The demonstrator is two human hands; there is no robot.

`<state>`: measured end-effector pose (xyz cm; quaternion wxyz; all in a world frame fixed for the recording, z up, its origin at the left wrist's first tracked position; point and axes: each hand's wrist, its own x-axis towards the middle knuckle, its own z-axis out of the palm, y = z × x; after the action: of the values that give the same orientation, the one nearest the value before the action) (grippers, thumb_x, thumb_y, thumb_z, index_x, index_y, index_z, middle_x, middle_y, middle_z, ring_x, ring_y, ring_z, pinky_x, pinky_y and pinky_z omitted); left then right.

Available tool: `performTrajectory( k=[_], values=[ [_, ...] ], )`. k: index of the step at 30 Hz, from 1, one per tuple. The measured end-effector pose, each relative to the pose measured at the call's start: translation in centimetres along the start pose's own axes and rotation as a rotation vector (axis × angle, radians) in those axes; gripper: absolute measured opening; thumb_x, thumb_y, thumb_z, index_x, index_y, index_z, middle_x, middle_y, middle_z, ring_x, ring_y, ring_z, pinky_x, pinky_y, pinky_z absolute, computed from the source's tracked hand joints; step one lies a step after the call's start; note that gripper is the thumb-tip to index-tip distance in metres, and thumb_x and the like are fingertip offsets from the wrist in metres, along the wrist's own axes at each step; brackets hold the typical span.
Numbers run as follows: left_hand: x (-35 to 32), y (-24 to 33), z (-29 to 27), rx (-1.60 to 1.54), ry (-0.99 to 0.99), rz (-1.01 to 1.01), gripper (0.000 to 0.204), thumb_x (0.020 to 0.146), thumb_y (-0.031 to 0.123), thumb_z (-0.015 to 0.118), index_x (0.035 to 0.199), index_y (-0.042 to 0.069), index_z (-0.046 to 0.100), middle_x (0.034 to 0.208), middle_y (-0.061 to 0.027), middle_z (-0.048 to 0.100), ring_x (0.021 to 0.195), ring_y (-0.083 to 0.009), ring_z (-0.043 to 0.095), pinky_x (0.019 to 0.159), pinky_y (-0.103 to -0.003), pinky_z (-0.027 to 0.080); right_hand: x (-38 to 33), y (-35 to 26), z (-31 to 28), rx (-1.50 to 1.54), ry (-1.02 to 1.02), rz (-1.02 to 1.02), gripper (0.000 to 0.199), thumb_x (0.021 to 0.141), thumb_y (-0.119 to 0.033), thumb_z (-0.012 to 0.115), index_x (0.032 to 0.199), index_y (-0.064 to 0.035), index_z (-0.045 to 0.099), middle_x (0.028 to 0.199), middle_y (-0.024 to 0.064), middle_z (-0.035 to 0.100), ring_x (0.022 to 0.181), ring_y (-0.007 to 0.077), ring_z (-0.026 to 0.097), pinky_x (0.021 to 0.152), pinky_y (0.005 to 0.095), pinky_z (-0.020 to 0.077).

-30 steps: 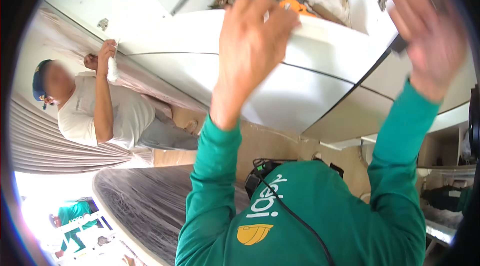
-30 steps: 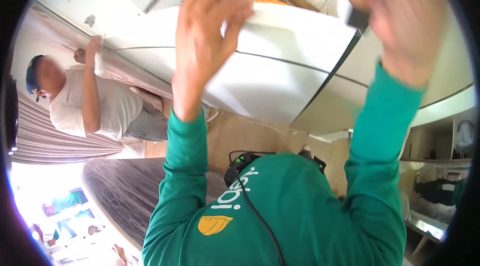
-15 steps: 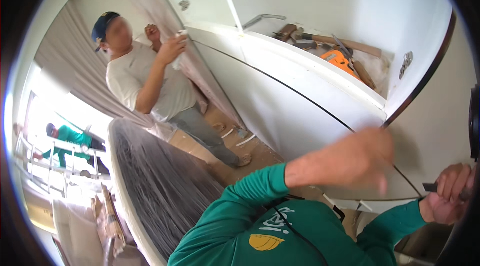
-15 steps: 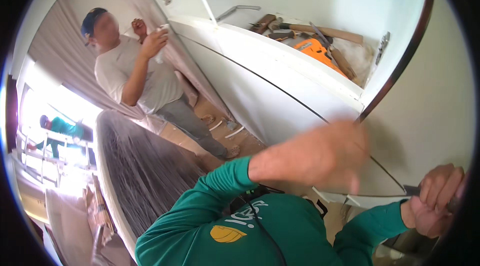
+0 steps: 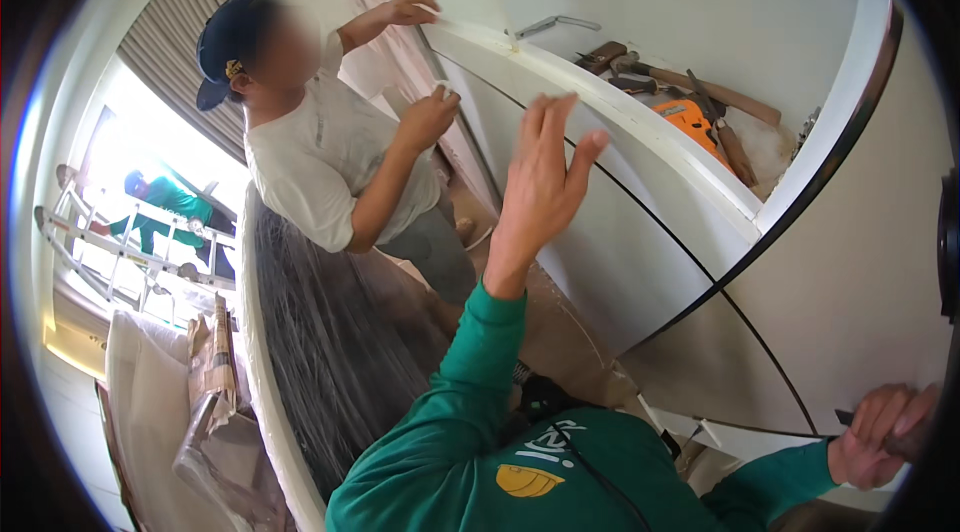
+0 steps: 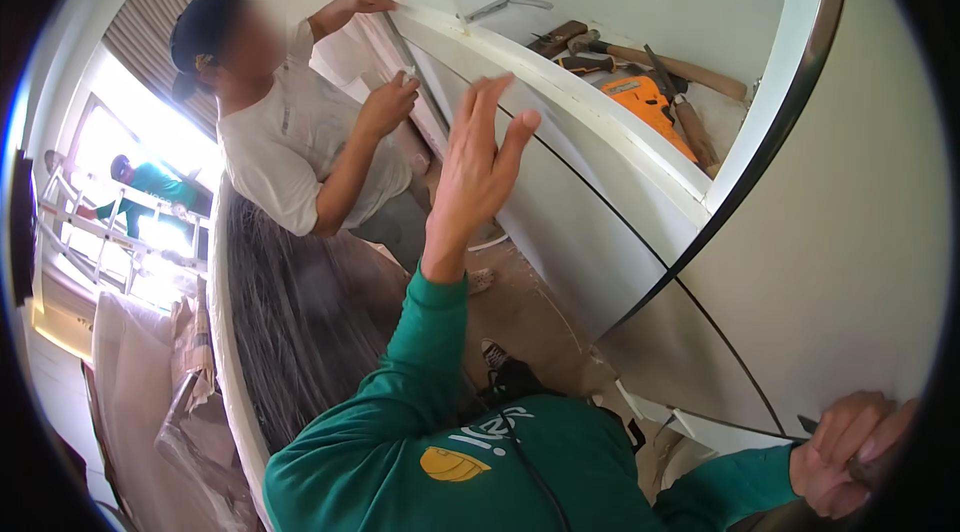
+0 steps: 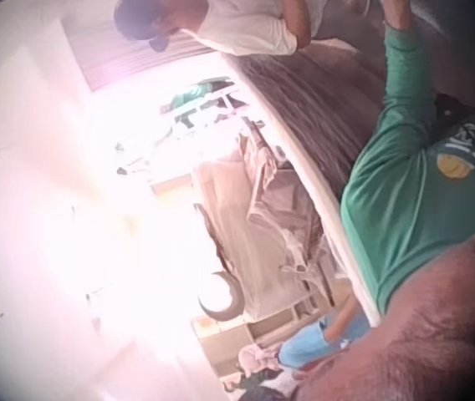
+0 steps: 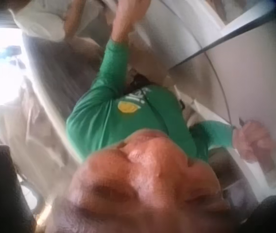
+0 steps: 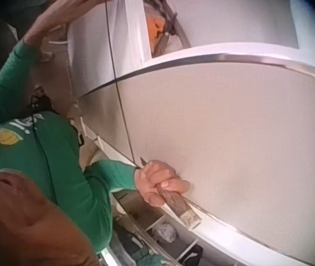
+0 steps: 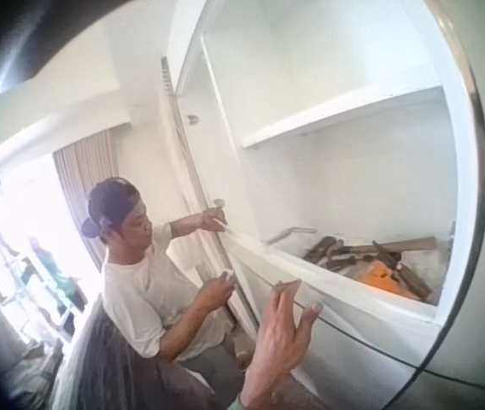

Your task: The person uses a flat-bladed tool and a mallet to work on a white cabinet frame. The person pries at the trim of the cabinet and taps it back into place using the tools by hand.

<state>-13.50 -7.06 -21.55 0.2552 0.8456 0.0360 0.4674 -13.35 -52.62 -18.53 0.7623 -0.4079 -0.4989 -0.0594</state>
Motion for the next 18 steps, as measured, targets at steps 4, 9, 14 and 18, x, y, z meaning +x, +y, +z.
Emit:
performTrajectory(
  k=[4,9,14,18],
  values=[
    [3.6,-4.0,1.7,0.464,0.058,0.237,0.053,0.101,0.041,0.064,0.12,-0.008,0.059,0.114,-0.0263,0.063,0.109,-0.0441,0.06,0.095,-0.047,0.049,-2.8,0.3,-1.4,0.066,0.101,-0.071,0.049,0.092,-0.032,0.081,0.099,-0.0082,0.038,0.06,-0.0001,0.04,0.046,0.0065,0.03,0.044,0.0224,0.0209],
    [0.1,4.3,3.1,0.129,-0.321,0.358,0.064,0.088,0.05,0.077,0.112,-0.006,0.06,0.114,-0.0271,0.063,0.105,-0.0471,0.06,0.09,-0.05,0.051,-5.6,2.2,-1.5,-0.044,0.281,-0.161,0.049,0.092,-0.034,0.08,0.099,-0.0079,0.039,0.062,0.0006,0.041,0.048,0.0076,0.033,0.048,0.0231,0.022],
    [-0.6,12.9,-1.9,-1.035,-1.057,0.609,0.049,0.084,0.042,0.084,0.11,0.001,0.072,0.099,-0.0141,0.071,0.093,-0.0372,0.067,0.087,-0.044,0.054,-5.9,3.3,0.0,-0.187,0.438,-0.226,0.049,0.093,-0.037,0.078,0.1,-0.0085,0.04,0.062,-0.0003,0.041,0.05,0.0081,0.033,0.049,0.024,0.0214],
    [4.3,10.2,-1.1,-0.566,-0.394,0.454,0.034,0.094,0.033,0.076,0.107,0.002,0.075,0.1,-0.0137,0.073,0.092,-0.0344,0.068,0.086,-0.042,0.053,-5.7,2.9,-0.9,-0.117,0.313,-0.127,0.05,0.092,-0.04,0.078,0.101,-0.009,0.04,0.062,-0.0014,0.041,0.05,0.0073,0.031,0.05,0.0244,0.0214]
  ],
)
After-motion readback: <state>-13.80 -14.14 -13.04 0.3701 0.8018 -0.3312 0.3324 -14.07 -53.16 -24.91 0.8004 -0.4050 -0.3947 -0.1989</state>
